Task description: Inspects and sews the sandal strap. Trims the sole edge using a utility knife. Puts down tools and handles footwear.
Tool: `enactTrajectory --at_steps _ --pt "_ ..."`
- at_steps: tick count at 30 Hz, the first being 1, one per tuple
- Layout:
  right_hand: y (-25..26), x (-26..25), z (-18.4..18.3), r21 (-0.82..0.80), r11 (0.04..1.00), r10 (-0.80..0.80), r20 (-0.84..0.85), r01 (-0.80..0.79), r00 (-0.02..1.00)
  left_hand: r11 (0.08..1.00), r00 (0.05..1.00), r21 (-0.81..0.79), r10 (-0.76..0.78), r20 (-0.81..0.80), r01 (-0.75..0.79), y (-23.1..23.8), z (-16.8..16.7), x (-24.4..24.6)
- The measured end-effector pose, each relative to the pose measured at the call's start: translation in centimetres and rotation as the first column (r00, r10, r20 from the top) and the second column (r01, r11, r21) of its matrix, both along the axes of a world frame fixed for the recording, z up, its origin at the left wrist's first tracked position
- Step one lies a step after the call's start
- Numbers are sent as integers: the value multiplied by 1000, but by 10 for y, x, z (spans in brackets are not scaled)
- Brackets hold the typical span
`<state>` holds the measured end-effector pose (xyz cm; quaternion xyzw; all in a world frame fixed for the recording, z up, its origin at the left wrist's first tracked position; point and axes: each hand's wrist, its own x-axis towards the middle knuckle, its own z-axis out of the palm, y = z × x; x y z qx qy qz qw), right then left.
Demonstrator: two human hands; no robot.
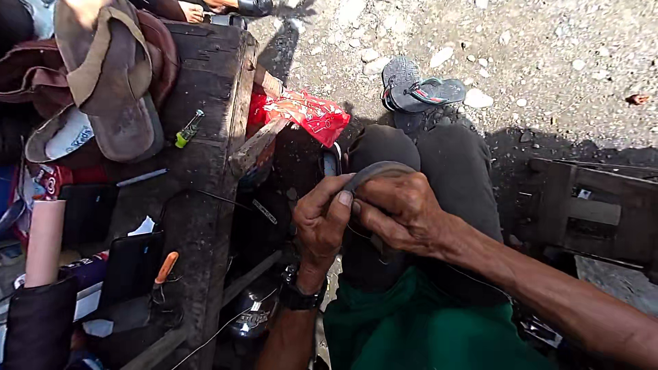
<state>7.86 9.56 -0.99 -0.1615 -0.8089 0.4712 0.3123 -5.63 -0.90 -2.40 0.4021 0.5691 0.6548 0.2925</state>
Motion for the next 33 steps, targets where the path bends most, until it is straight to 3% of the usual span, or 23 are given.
enactTrajectory --at_steps 4,6,10,13,18,21,23,26,29,33 --pt "-4 3 -2 38 997 -61 2 61 998 999 997 26 48 -57 -47 2 -5 8" --pt "2 9 6 -15 1000 2 46 -1 999 1000 997 4 23 -68 -23 2 3 9" --pt "36 27 35 -326 915 315 211 -237 925 1000 986 -25 -3 -166 -1 5 20 14" --pt "46 29 52 -574 803 355 240 -163 904 1000 984 -18 -16 -179 13 3 24 20" --pt "35 13 65 -529 848 288 446 -10 847 995 983 -53 -88 -163 80 -4 27 18" --pt "37 11 58 -579 812 341 371 -72 864 991 986 -80 -121 -112 112 -6 27 11" --pt "30 13 47 -574 812 291 245 -103 925 988 984 -69 -147 -99 141 -7 24 3" --pt "11 13 28 -439 897 119 121 -54 986 986 983 -42 -163 -87 160 -9 15 -4" --pt "-5 10 17 -330 942 -34 69 54 997 993 989 -5 -118 -88 118 -8 6 -4" --pt "-23 0 14 -281 934 -218 41 220 975 999 997 37 -18 -79 21 -6 -4 3"
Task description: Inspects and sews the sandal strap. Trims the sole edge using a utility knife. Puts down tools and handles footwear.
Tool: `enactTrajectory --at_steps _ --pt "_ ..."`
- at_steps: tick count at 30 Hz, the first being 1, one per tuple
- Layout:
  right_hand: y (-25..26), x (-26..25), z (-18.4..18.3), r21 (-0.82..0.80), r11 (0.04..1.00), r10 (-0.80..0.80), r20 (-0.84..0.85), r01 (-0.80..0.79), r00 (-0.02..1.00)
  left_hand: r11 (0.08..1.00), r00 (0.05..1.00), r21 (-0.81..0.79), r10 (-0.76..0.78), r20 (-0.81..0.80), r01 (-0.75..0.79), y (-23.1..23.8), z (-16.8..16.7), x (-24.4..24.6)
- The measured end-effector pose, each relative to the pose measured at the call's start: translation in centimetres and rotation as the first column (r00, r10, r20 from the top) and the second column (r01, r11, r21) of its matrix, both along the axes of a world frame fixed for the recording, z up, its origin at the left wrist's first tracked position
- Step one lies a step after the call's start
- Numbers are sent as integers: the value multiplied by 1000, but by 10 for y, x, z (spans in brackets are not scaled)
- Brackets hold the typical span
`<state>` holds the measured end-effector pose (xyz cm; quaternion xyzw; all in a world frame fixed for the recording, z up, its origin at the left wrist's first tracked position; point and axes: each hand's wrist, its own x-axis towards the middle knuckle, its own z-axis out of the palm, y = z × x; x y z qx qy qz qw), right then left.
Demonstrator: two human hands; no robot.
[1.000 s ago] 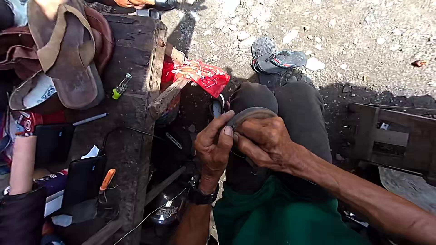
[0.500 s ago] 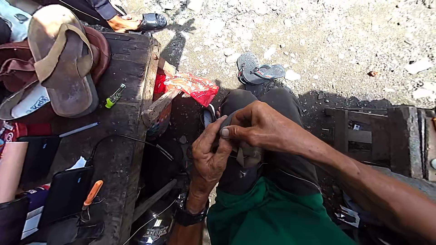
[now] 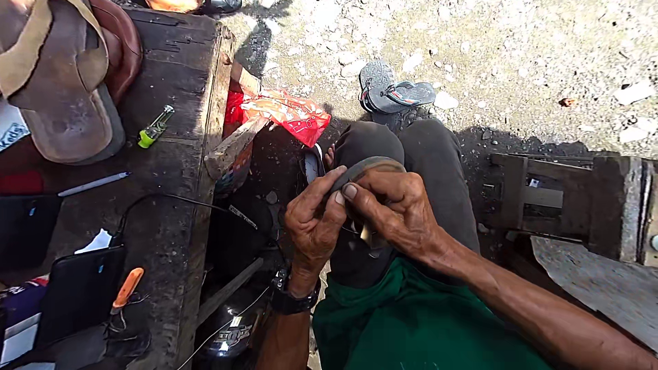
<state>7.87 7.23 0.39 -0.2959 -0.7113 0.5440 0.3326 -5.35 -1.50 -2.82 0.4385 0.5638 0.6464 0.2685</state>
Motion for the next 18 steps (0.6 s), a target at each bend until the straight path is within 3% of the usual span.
enactTrajectory --at_steps 4,6,9,13,16,18 --pt "-17 -9 -6 30 983 -178 -41 179 983 998 997 12 63 43 -63 1 -5 7" --pt "-17 -8 -2 -28 986 -163 -25 162 986 998 997 9 67 47 -67 1 -4 9" --pt "11 7 22 -164 984 108 192 -77 975 999 999 4 38 23 -38 3 5 8" --pt "49 7 55 -217 925 380 497 -312 781 1000 999 -17 25 -32 -25 3 15 11" --pt "57 1 46 -349 854 501 347 -386 793 1000 999 -14 8 36 -8 1 10 7" --pt "51 2 32 -313 864 469 218 -394 856 1000 994 -5 -16 105 17 1 4 1"
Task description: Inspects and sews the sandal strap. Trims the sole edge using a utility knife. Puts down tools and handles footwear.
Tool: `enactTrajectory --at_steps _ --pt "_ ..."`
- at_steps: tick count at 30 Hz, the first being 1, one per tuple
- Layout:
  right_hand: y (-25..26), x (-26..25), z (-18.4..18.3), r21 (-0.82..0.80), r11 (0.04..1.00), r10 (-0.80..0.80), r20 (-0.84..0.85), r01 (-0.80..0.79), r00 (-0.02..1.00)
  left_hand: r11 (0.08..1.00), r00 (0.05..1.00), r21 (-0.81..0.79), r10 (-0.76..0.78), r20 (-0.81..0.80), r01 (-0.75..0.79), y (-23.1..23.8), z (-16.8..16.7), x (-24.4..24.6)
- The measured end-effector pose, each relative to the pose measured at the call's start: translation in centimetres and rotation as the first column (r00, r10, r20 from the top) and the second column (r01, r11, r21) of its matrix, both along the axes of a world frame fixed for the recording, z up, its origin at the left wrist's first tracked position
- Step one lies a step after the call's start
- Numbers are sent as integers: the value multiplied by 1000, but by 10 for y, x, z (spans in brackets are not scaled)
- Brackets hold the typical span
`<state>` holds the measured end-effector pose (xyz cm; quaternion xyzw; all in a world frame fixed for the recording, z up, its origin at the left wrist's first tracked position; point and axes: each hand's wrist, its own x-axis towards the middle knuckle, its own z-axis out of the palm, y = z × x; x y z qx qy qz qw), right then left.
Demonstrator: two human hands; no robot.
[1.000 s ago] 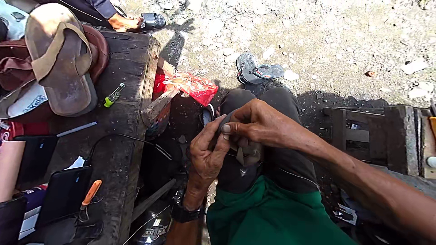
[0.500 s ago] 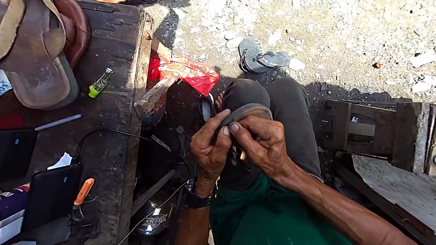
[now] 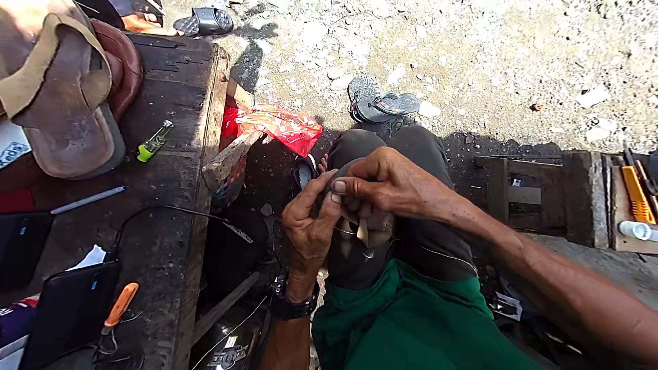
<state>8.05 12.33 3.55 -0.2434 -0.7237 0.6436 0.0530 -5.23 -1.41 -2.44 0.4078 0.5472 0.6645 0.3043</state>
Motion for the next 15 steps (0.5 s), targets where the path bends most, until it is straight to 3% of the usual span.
enactTrajectory --at_steps 4,10,12,15 --pt "-31 -1 -28 244 936 -197 -238 254 951 1000 1000 8 1 12 -1 -2 -9 -5" --pt "-59 -8 -37 316 808 -397 -333 498 855 997 997 27 70 23 -71 0 -15 4" --pt "-55 -4 -29 234 865 -385 -256 443 887 999 999 24 45 24 -46 -1 -12 2" --pt "-21 9 1 1 987 -161 42 161 986 1000 1000 7 -18 -6 18 -2 -1 0"
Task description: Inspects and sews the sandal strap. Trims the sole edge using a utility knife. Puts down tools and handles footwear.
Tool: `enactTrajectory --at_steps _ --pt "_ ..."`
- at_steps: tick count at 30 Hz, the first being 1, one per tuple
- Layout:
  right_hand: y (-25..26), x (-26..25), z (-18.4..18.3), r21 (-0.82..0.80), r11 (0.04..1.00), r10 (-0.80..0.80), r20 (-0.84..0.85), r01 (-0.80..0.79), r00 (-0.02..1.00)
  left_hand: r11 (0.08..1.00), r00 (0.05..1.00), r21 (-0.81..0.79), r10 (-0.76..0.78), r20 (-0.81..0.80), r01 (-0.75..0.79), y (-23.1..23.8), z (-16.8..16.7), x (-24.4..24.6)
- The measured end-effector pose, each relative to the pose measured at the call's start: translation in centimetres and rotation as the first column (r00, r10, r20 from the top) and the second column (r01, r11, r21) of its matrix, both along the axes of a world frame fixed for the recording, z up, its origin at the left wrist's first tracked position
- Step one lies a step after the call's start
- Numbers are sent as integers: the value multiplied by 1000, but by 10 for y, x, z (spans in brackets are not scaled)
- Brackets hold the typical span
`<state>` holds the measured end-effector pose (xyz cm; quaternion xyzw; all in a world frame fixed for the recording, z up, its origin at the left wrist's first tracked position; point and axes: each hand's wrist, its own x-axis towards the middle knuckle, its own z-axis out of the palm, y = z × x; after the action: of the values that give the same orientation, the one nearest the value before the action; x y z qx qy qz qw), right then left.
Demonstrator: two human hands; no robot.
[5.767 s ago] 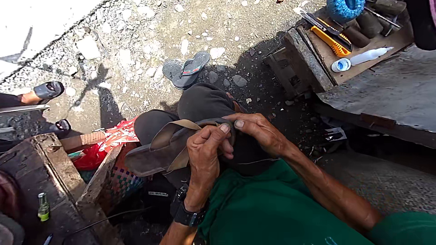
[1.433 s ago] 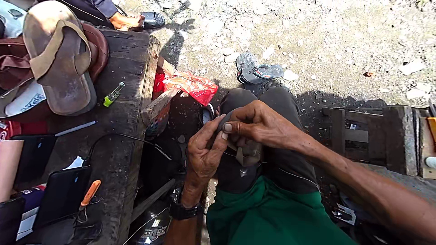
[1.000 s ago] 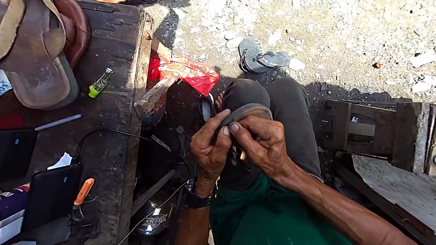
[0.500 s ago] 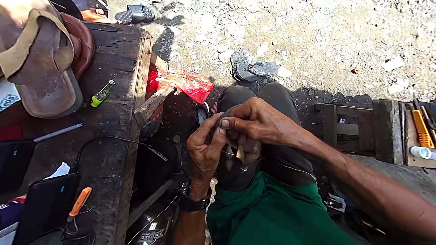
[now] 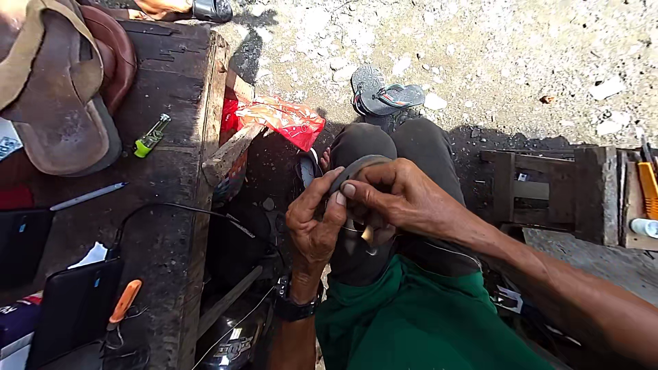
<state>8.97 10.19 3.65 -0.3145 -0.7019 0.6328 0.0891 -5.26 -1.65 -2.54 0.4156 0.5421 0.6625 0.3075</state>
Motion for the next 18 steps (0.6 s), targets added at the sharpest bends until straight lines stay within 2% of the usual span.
enactTrajectory --at_steps 3,5,7,12,15,18 --pt "32 3 31 -167 957 272 227 -237 935 996 995 -17 -90 -45 89 -1 14 4" --pt "39 3 42 -227 927 354 282 -297 891 991 989 -25 -136 -53 134 -3 19 6" --pt "34 5 43 -244 926 348 246 -290 905 985 985 -32 -169 -26 168 -4 22 5" --pt "14 0 34 -168 966 227 186 -197 956 974 977 -87 -213 -11 211 -13 24 -3" --pt "4 -6 26 -91 977 205 139 -194 969 961 957 -66 -257 134 267 -18 21 -13" --pt "-2 -9 6 -41 985 169 6 -169 986 963 939 -79 -229 256 257 -15 20 -17"
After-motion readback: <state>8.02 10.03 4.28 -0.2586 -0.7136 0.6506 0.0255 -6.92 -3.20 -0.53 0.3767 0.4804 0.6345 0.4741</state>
